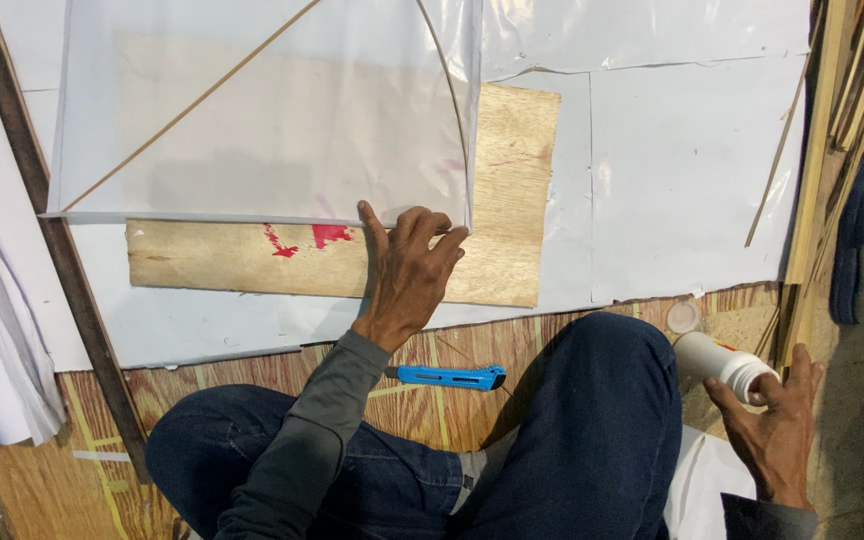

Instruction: The person sits on the floor and assembles a kite by folding and pressing a translucent sheet over a wooden frame. They repeatedly smooth the sheet along the frame edges to secure it in place.

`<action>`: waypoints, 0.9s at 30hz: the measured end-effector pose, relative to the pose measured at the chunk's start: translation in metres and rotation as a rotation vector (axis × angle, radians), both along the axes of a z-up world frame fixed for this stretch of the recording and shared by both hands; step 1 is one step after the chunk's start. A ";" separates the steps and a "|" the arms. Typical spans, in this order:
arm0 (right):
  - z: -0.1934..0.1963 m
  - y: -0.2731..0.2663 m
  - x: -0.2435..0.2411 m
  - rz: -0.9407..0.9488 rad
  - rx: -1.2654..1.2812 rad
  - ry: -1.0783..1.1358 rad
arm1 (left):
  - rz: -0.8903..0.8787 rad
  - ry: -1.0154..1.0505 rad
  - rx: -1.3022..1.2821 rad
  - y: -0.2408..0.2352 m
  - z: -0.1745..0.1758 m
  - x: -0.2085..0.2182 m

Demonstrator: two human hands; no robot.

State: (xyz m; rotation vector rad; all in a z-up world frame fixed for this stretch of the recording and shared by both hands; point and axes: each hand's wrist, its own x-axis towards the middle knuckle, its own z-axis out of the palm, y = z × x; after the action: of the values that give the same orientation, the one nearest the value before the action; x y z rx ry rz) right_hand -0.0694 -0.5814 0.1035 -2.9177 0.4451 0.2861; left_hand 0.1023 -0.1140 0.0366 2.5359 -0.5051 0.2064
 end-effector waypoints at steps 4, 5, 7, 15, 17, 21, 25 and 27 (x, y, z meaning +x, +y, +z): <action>0.009 0.013 0.004 -0.096 0.009 0.069 | 0.029 0.029 0.050 -0.002 0.008 -0.001; 0.005 0.010 0.002 -0.075 0.004 0.052 | 0.036 0.042 0.040 -0.003 0.009 -0.002; 0.006 0.011 0.004 -0.055 -0.001 0.035 | 0.043 0.053 0.029 -0.005 0.008 -0.003; 0.040 0.049 0.001 -0.038 -0.078 -0.166 | 0.035 0.087 0.005 -0.005 0.003 -0.005; 0.047 0.074 0.006 0.008 -0.079 -0.320 | 0.038 0.091 0.010 -0.005 0.002 -0.005; 0.052 0.133 0.053 0.130 0.215 -0.537 | 0.033 0.097 0.004 -0.005 0.001 -0.006; 0.033 0.187 0.113 0.154 0.377 -0.431 | 0.028 0.111 0.014 -0.005 -0.003 -0.007; 0.027 0.217 0.146 0.310 0.548 -0.427 | 0.011 0.164 -0.022 -0.006 -0.015 -0.009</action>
State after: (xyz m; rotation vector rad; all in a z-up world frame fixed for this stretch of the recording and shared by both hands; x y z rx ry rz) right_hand 0.0764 -0.3647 0.1306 -2.3944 -0.1382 -0.1589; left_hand 0.0931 -0.1196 0.0220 2.5073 -0.4228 0.0075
